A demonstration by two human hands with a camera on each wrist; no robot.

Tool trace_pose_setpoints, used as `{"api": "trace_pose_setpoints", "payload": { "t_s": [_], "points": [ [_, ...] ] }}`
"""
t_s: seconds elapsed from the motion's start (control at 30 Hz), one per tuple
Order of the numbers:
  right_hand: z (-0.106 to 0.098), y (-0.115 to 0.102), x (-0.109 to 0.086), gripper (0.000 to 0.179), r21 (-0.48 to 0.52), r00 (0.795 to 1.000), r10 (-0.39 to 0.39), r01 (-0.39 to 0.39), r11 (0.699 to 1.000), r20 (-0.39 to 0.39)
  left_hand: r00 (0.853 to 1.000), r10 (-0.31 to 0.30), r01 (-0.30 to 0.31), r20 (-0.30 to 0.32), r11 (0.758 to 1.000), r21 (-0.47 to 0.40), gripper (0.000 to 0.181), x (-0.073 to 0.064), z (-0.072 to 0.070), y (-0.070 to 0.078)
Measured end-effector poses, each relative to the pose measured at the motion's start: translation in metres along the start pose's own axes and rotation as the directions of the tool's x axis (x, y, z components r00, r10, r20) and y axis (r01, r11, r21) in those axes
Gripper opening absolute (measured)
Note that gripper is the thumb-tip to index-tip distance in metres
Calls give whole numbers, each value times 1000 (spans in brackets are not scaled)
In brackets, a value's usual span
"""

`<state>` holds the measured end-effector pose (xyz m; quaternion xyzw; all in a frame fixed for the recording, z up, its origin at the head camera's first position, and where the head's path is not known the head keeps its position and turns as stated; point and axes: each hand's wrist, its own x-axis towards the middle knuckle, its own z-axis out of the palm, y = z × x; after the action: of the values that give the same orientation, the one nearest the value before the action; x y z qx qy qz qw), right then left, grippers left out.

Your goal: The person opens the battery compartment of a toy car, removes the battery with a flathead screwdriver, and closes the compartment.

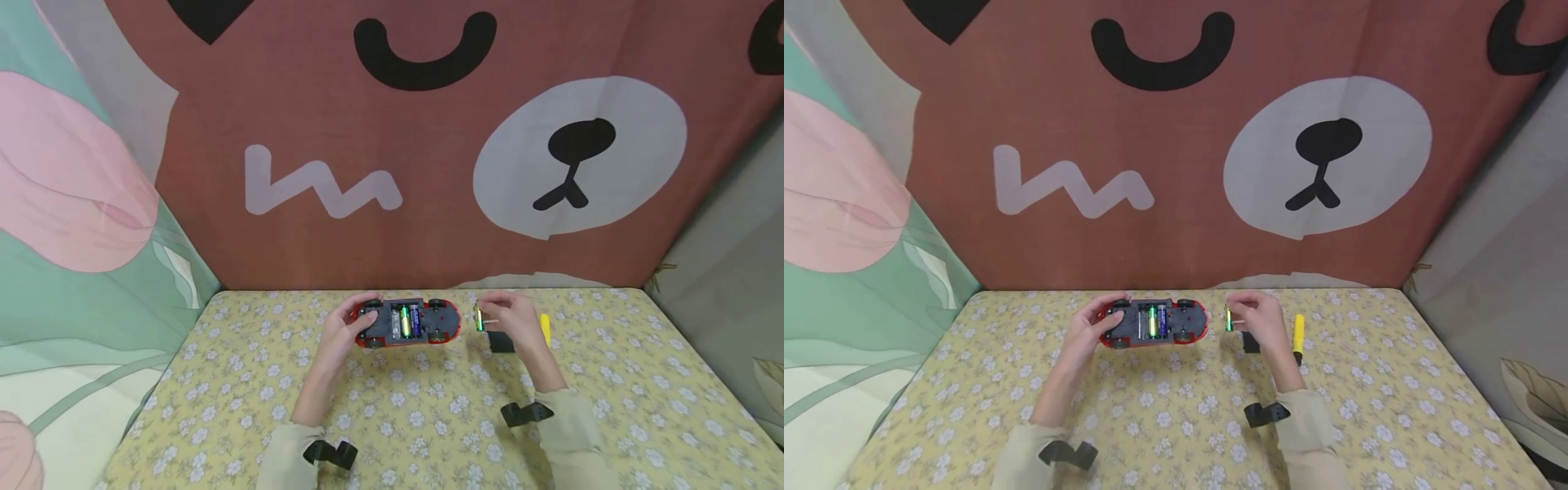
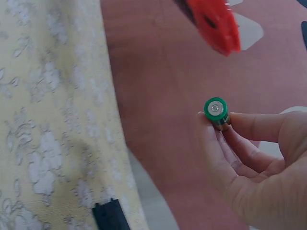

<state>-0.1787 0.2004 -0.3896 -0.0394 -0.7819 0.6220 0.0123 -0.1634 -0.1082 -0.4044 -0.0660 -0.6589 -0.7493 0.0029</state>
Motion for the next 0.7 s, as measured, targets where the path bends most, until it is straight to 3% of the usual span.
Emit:
{"api": "trace_pose_setpoints", "payload": {
  "t_s": [0.7],
  "points": [
    [12,37,11,25,-158,991,106,-92,983,86,1000,3,-3,7,1000,11,40,1,2,-2]
  ]
}}
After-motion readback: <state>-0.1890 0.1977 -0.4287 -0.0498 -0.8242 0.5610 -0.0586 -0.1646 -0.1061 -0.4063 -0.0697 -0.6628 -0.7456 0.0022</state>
